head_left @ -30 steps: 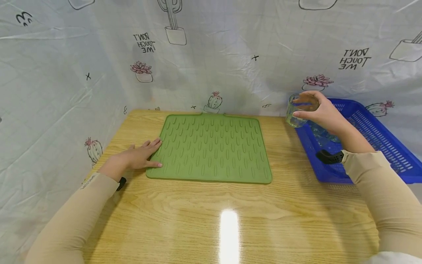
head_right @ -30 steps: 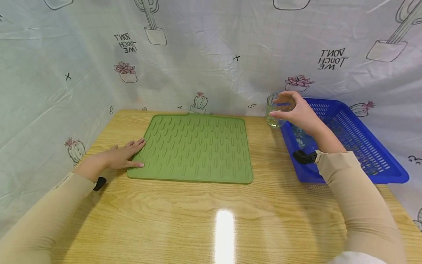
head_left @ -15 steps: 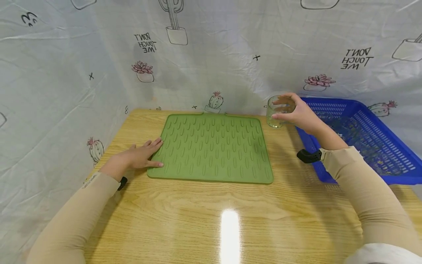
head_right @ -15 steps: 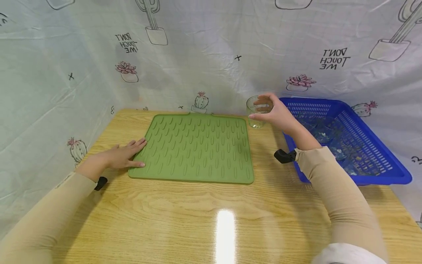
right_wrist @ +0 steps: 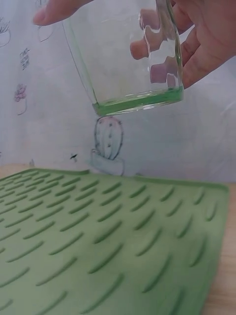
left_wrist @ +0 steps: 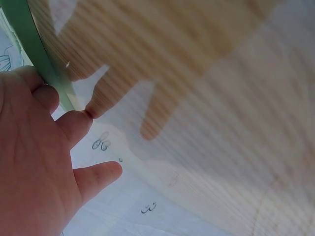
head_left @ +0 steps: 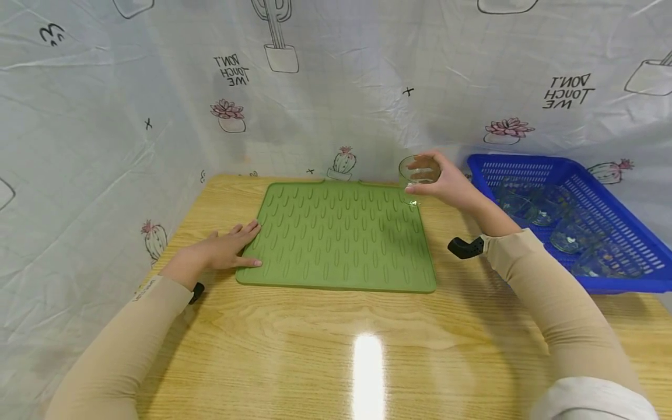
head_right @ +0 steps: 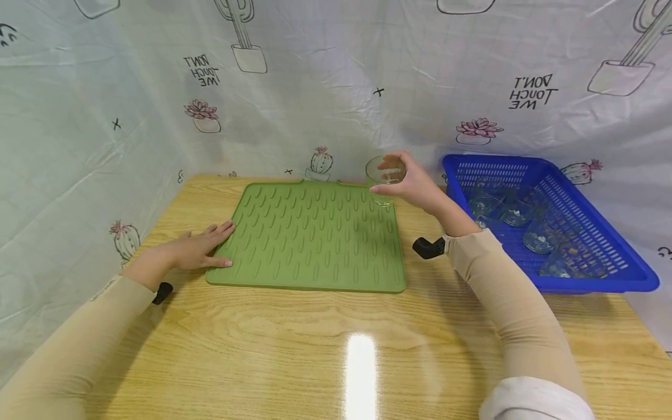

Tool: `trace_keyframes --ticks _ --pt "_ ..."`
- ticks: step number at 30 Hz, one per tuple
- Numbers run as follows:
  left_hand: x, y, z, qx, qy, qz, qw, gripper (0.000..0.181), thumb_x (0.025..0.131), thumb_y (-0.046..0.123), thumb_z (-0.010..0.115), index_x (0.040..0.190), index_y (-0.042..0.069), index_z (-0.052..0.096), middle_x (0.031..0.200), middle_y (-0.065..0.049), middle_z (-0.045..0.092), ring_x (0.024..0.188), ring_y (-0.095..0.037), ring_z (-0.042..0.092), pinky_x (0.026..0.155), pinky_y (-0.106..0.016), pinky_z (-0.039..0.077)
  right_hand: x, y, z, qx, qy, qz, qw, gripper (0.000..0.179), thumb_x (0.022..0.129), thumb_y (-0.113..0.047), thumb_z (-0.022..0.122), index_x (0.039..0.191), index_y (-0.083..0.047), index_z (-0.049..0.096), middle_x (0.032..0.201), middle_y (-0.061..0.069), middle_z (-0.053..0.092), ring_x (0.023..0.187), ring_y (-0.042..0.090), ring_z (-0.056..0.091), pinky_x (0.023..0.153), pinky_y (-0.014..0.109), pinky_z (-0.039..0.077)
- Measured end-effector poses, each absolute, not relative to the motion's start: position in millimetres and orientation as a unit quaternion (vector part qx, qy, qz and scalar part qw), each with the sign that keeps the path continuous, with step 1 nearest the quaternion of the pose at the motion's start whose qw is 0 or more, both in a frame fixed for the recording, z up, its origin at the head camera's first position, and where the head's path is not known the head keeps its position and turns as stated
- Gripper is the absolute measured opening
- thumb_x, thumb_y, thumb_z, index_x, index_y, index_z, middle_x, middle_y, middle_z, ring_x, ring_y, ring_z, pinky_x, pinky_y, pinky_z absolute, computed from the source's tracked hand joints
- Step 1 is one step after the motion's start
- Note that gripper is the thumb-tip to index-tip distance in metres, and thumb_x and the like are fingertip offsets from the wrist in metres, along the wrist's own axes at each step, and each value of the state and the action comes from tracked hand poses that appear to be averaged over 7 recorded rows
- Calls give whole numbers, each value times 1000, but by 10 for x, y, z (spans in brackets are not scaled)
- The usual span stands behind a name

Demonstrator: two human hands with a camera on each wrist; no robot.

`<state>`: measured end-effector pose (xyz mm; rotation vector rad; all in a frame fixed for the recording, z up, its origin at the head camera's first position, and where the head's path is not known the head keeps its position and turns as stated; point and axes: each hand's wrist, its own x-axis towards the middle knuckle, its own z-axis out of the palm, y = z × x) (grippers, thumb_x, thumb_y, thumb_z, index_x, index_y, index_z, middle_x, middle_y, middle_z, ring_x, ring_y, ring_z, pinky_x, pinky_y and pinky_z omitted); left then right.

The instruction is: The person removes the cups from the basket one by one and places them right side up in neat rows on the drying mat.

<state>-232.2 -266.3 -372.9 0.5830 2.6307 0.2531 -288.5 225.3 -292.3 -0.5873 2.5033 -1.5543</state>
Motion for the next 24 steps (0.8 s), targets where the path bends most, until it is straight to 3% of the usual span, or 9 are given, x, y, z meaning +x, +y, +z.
trace_keyframes --ticks 24 --pt "-2323 -2684 -3741 208 950 89 214 102 98 64 56 165 1 10 170 -20 -1 152 -51 4 108 -82 2 -3031 1633 -3364 -194 794 -574 53 78 91 -6 79 153 0 31 149 20 49 138 36 48 108 51 45"
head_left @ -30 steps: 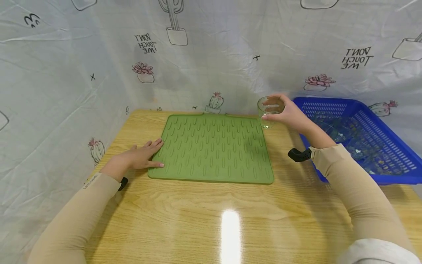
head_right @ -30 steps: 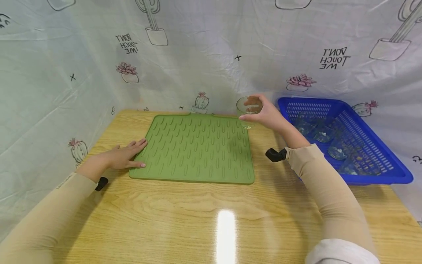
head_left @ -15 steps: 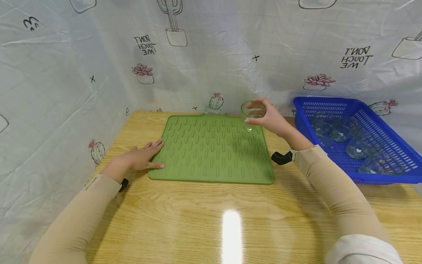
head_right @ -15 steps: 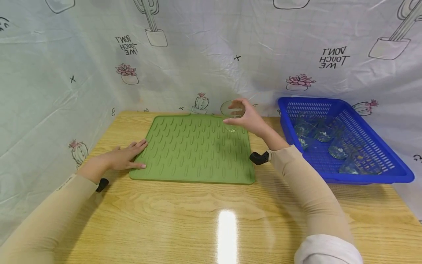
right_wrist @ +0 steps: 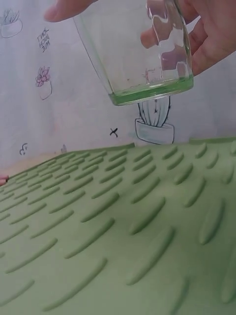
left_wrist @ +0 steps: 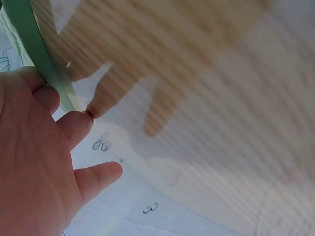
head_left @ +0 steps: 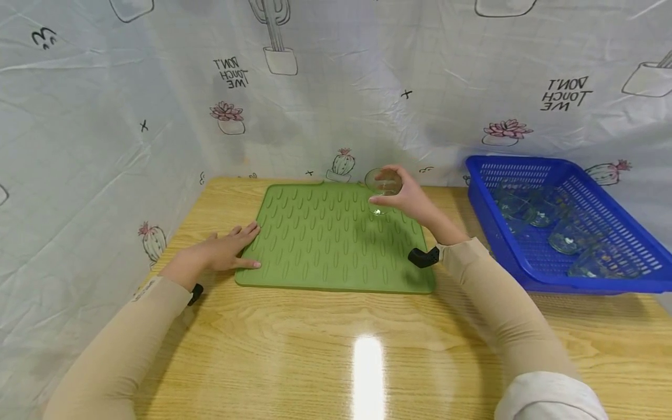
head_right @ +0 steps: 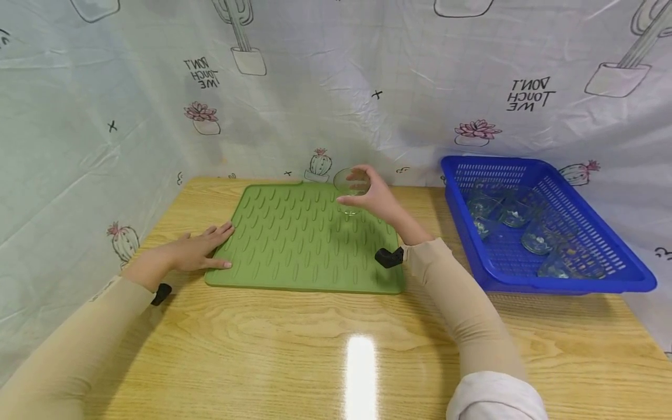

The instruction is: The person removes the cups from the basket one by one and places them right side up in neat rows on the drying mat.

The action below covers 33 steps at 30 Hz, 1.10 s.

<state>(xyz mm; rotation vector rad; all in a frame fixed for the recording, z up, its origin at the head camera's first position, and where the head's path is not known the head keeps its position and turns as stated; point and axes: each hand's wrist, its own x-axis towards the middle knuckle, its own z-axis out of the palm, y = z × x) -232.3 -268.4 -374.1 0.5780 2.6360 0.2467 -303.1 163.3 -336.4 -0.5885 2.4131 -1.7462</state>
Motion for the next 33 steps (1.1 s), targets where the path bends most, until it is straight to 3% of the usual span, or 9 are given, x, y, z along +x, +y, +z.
trace_keyframes --ticks 15,33 --pt "-2332 -2689 -3758 205 950 89 220 104 97 65 56 165 2 9 170 -21 -1 152 -50 4 109 -82 2 -3109 1287 -3562 -217 809 -541 81 84 91 -14 82 156 -1 30 151 17 47 138 35 48 107 49 47" --pt "-2342 -2656 -3733 209 948 95 223 103 98 62 58 164 0 9 169 -23 -1 151 -52 3 107 -83 3 -3157 876 -3640 -228 789 -558 118 85 89 -13 83 156 -7 32 152 18 44 139 38 45 106 47 48"
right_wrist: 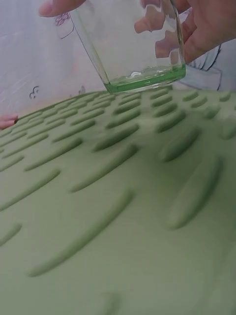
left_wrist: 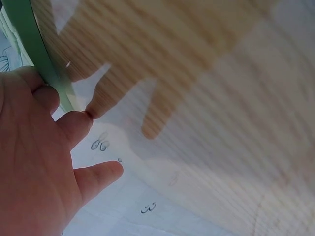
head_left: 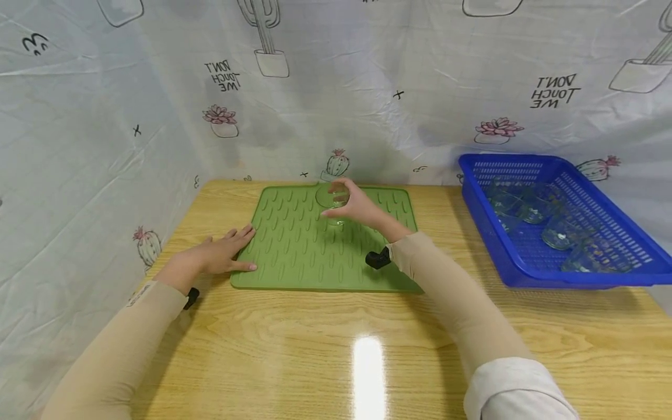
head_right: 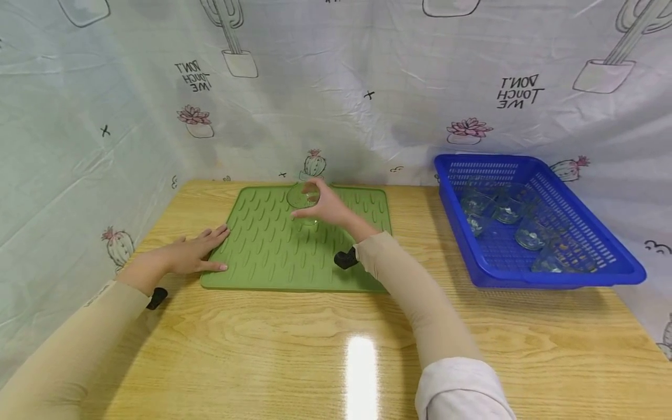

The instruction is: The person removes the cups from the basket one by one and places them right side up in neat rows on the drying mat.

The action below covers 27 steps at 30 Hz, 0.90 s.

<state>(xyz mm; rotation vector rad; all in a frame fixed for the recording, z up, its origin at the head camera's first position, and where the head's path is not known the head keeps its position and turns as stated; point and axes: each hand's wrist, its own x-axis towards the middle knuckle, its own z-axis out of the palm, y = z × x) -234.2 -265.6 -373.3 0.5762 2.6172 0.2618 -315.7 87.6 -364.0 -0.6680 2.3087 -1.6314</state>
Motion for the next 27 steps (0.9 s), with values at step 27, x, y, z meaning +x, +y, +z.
trace_keyframes --ticks 27 --pt "-2337 -2672 -3746 207 947 100 225 103 98 63 56 165 3 8 170 -21 -2 151 -51 2 107 -83 3 -3187 234 -3835 -205 785 -576 105 90 89 -22 85 158 -9 28 154 15 44 139 34 46 107 44 47"
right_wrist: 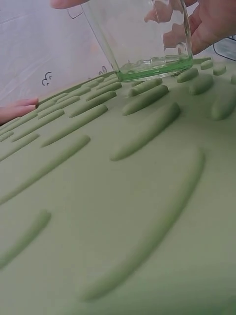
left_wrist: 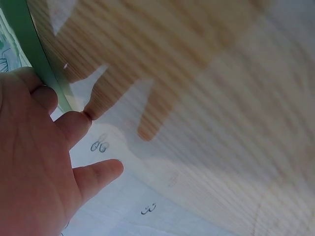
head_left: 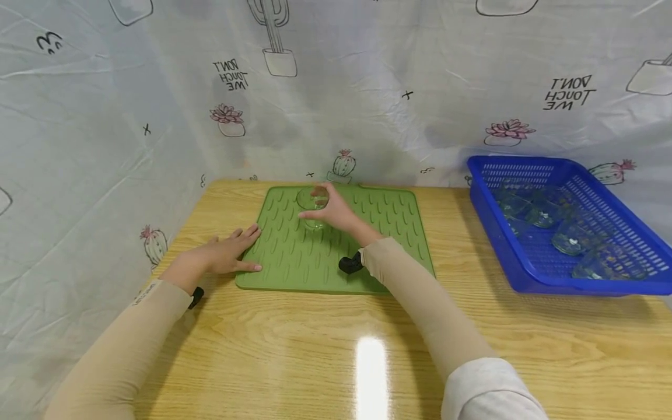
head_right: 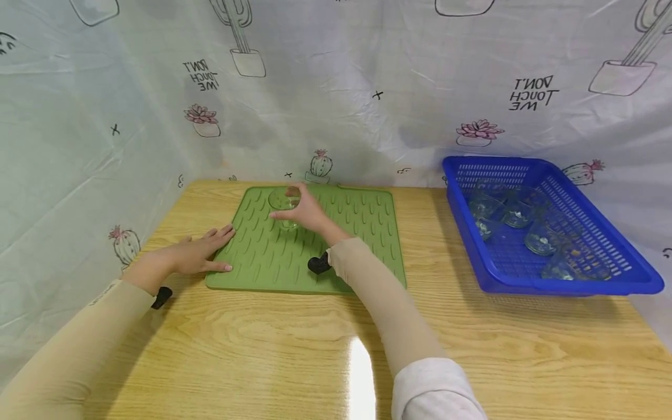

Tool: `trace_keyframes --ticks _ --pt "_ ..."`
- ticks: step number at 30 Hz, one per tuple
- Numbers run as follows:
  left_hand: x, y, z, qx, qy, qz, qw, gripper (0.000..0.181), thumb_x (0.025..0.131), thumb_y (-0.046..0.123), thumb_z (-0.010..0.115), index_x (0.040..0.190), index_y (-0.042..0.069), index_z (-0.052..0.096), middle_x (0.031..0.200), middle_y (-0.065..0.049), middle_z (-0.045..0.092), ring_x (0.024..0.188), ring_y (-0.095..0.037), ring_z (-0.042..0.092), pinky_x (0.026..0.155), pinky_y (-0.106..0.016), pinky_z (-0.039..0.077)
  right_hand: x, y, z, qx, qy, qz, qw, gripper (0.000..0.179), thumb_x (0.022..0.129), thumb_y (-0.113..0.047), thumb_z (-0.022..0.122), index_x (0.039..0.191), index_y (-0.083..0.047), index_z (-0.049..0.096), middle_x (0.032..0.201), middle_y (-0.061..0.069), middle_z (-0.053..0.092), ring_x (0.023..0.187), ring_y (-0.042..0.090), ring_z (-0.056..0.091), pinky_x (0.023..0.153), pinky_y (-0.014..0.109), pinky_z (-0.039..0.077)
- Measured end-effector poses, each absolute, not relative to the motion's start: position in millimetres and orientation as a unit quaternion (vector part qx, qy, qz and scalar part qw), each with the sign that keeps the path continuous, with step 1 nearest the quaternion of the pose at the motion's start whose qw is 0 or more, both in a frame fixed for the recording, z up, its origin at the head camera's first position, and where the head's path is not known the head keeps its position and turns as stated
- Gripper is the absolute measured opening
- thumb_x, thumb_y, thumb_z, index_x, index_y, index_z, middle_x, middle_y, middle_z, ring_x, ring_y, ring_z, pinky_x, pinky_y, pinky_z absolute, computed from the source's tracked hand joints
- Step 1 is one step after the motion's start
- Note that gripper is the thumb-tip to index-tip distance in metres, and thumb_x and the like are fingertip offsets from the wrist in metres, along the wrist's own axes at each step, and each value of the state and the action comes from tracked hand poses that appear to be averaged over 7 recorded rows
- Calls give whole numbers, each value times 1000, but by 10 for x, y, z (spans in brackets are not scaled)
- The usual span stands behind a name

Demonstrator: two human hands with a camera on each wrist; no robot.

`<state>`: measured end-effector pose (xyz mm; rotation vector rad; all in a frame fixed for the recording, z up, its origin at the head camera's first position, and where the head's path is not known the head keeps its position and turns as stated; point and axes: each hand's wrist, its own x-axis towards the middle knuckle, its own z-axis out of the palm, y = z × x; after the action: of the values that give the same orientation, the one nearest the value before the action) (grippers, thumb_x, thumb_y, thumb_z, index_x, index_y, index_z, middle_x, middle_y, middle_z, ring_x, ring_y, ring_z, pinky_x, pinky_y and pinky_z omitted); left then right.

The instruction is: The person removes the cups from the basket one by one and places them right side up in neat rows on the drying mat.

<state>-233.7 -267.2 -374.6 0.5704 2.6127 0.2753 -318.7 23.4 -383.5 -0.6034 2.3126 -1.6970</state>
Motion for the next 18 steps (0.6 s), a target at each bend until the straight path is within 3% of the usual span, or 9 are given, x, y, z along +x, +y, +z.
trace_keyframes --ticks 5,18 --pt "-2332 -2680 -3750 208 947 100 222 103 97 64 57 165 2 9 170 -22 -1 151 -52 2 107 -83 5 -3212 189 -3855 -185 791 -575 97 91 88 -25 85 158 -10 30 152 9 46 139 32 46 106 43 48" --pt "-2315 -2681 -3774 209 946 110 220 102 99 61 58 164 0 9 169 -23 -1 151 -52 1 107 -83 4 -3262 84 -3922 -178 782 -589 101 90 91 -25 83 159 -7 27 154 11 44 141 34 43 110 46 45"
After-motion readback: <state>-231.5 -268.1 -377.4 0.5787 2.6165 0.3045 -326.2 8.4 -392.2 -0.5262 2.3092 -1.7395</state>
